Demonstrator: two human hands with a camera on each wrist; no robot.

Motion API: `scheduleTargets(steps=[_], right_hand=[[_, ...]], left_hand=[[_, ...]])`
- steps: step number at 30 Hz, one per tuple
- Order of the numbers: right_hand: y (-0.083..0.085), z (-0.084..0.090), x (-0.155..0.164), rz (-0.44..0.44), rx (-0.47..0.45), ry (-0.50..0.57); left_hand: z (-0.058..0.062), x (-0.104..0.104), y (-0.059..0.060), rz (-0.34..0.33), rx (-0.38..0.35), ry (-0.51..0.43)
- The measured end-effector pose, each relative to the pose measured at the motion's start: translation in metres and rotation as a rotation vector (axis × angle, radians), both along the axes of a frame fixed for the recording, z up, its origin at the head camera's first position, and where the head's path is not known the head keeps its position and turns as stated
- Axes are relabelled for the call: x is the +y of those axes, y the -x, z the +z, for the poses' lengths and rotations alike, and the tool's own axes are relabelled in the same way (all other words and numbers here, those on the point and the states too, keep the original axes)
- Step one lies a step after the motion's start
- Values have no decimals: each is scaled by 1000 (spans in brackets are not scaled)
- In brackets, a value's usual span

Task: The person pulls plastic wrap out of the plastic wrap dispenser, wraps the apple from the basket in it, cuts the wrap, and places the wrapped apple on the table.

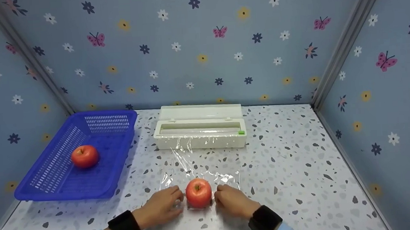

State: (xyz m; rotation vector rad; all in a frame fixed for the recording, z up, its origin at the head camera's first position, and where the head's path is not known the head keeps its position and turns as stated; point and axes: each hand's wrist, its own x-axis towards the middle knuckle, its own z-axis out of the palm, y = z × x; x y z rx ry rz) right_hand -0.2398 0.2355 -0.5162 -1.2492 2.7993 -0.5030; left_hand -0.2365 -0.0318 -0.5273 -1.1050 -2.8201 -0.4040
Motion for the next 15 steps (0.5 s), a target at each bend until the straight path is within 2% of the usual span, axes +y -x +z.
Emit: scheduleTargets(steps=[3,5,8,10,15], right_hand=[[0,1,0,-6,2,-1],[-1,2,0,-12,-4,-6],[0,3,0,-26,-12,-17],[0,3,-1,-33,-10,-21],[0,4,-4,-29,-12,-12]], left_hand=[[-2,8,-5,24,108,-26],[-3,17,-9,14,170,-17],[-6,30,-13,-25,212,20],[-9,38,-14,-44,250,67],[-18,52,-12,-38,413,228]])
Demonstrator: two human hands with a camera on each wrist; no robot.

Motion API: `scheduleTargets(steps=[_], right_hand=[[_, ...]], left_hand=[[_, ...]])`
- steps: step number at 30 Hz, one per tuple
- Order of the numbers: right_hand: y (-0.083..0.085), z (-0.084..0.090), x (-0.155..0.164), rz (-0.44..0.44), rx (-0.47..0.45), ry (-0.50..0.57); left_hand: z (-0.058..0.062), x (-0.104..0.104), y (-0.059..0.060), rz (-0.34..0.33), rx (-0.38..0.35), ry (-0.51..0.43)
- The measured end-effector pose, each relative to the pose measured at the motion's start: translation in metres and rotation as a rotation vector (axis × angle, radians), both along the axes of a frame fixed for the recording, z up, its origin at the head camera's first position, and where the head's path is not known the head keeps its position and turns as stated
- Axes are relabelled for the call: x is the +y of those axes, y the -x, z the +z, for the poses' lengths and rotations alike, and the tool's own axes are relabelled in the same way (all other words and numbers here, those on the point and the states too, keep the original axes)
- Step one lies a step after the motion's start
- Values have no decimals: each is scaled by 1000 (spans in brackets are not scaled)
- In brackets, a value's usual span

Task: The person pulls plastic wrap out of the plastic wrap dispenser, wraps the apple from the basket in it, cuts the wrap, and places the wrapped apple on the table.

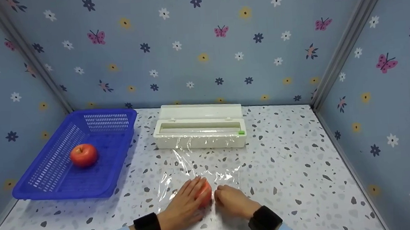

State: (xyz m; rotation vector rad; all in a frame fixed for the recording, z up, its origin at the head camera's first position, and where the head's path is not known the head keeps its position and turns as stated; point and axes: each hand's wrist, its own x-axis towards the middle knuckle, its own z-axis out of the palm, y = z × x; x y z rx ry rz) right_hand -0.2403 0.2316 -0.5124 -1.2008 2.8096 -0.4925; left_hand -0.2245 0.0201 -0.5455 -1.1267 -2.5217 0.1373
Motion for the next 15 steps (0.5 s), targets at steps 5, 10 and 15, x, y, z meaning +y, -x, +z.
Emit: scheduleTargets(steps=[5,10,15], right_hand=[[0,1,-3,-5,-59,12],[1,2,-2,-35,-96,19],[2,3,-1,-48,-97,39]], left_hand=[[-6,3,1,18,58,95],[-7,3,9,-37,92,28],[1,2,20,-119,80,-42]])
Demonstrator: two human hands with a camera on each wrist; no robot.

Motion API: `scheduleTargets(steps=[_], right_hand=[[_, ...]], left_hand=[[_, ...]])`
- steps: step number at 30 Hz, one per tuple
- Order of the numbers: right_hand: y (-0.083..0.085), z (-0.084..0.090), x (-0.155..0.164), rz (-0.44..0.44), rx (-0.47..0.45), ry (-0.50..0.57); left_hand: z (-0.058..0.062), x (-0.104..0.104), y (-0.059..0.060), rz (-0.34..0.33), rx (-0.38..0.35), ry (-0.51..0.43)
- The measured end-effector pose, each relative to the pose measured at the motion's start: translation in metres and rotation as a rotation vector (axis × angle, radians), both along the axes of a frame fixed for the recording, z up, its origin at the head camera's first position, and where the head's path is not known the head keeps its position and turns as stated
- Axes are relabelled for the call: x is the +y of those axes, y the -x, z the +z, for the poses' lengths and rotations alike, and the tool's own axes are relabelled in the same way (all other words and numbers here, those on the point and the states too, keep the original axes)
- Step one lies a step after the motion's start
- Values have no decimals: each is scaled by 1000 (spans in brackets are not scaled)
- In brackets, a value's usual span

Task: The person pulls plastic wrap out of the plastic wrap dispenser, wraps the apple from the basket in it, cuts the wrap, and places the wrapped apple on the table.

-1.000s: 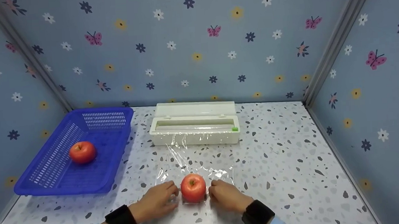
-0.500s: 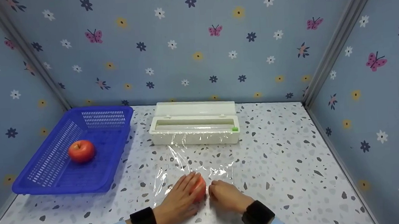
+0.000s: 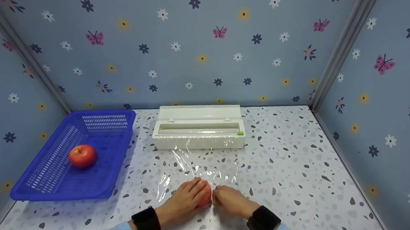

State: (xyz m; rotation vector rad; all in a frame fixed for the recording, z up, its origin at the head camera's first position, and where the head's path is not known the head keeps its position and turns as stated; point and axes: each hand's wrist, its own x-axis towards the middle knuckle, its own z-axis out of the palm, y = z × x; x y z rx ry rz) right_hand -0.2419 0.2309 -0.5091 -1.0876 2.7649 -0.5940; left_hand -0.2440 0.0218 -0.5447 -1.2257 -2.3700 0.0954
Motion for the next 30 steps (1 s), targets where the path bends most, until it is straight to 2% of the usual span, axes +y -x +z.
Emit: scheduleTargets(steps=[2,5,9,12,15,19,22,27,30], right_hand=[[0,1,1,-9,-12,12],[1,3,1,-30,-42,40],[3,6,0,-50,-10,83],[4,7,-1,-59,52,110],[3,7,-1,-65,77,119],[3,9,-4,-127,5,100],[5,11,-6,-167,-11,81],[13,11,-10,-148,120,85],[17,8,-12,-165,147,107]], left_hand=[[4,-1,2,-19,-75,-17],[11,-2,4,-16,-240,-52],[20,-6,8,-6,-426,-109],[25,-8,14,-16,-524,-163],[28,-12,20,-27,-629,-221],[30,-16,28,-3,-781,-271],[32,-17,36,25,-883,-306],[36,-21,50,37,-1024,-365],[36,-22,55,35,-1094,-387]])
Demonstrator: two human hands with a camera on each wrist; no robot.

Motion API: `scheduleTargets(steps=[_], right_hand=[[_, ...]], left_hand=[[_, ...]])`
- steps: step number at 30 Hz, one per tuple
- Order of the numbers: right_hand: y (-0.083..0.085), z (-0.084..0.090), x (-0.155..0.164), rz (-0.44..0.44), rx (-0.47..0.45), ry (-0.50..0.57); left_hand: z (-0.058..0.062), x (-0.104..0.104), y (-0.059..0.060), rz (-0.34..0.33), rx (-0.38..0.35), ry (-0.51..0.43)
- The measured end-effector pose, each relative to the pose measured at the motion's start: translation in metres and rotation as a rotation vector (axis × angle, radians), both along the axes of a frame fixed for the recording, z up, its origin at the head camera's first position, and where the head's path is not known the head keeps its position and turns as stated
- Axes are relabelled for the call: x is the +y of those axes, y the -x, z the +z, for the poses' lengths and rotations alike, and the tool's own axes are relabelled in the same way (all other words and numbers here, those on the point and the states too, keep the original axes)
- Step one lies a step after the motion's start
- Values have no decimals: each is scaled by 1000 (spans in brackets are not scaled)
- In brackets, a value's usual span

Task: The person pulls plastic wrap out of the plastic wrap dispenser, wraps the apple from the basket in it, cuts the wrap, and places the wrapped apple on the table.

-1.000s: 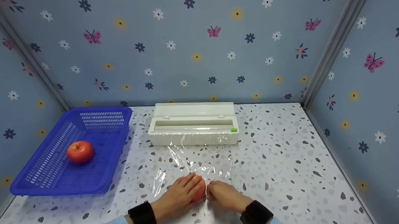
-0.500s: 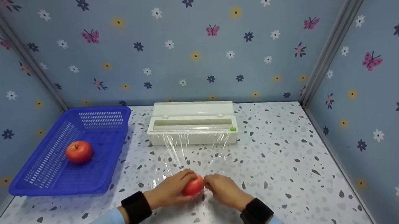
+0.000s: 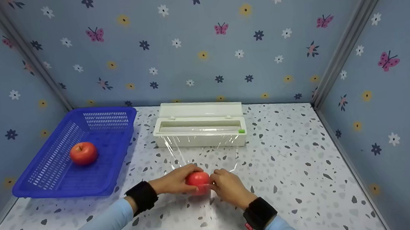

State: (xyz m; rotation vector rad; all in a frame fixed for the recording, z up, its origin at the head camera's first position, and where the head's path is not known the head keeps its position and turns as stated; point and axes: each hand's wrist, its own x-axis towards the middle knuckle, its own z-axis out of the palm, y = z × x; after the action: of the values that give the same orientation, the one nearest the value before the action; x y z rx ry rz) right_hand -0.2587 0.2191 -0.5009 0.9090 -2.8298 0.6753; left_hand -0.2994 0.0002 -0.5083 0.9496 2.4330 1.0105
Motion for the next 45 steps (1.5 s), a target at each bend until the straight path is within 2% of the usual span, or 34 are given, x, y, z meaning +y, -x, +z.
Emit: scheduleTargets(steps=[7,9,10,12,16,17,19,21,25,30,35,40,43,45], right_hand=[[10,-2,-4,-81,-74,39],[13,-2,-6,-102,-59,51],[14,-3,-7,-103,-19,55],[16,-5,-9,-84,117,65],[16,-9,-12,14,489,93],[15,-9,-13,38,548,92],[11,-10,-15,75,591,79],[8,-11,-17,87,556,44],[5,-17,-21,48,399,-15],[5,-21,-23,9,259,9],[11,-20,-25,-18,192,33],[20,-15,-28,-43,143,36],[25,-13,-28,-68,115,38],[28,-12,-28,-84,104,38]], left_hand=[[-6,1,15,19,-166,-35],[-8,2,19,28,-222,-51],[-8,2,20,34,-242,-51],[-9,4,22,49,-270,-49],[-7,8,25,75,-297,-36],[-7,9,25,77,-308,-37],[-6,10,27,81,-336,-46],[-6,11,29,82,-349,-56],[-9,9,33,93,-379,-93],[-13,6,35,97,-399,-105],[-9,-2,37,97,-394,-102],[2,-26,36,140,-415,-40],[6,-44,33,106,-425,-4],[7,-53,32,76,-434,-25]])
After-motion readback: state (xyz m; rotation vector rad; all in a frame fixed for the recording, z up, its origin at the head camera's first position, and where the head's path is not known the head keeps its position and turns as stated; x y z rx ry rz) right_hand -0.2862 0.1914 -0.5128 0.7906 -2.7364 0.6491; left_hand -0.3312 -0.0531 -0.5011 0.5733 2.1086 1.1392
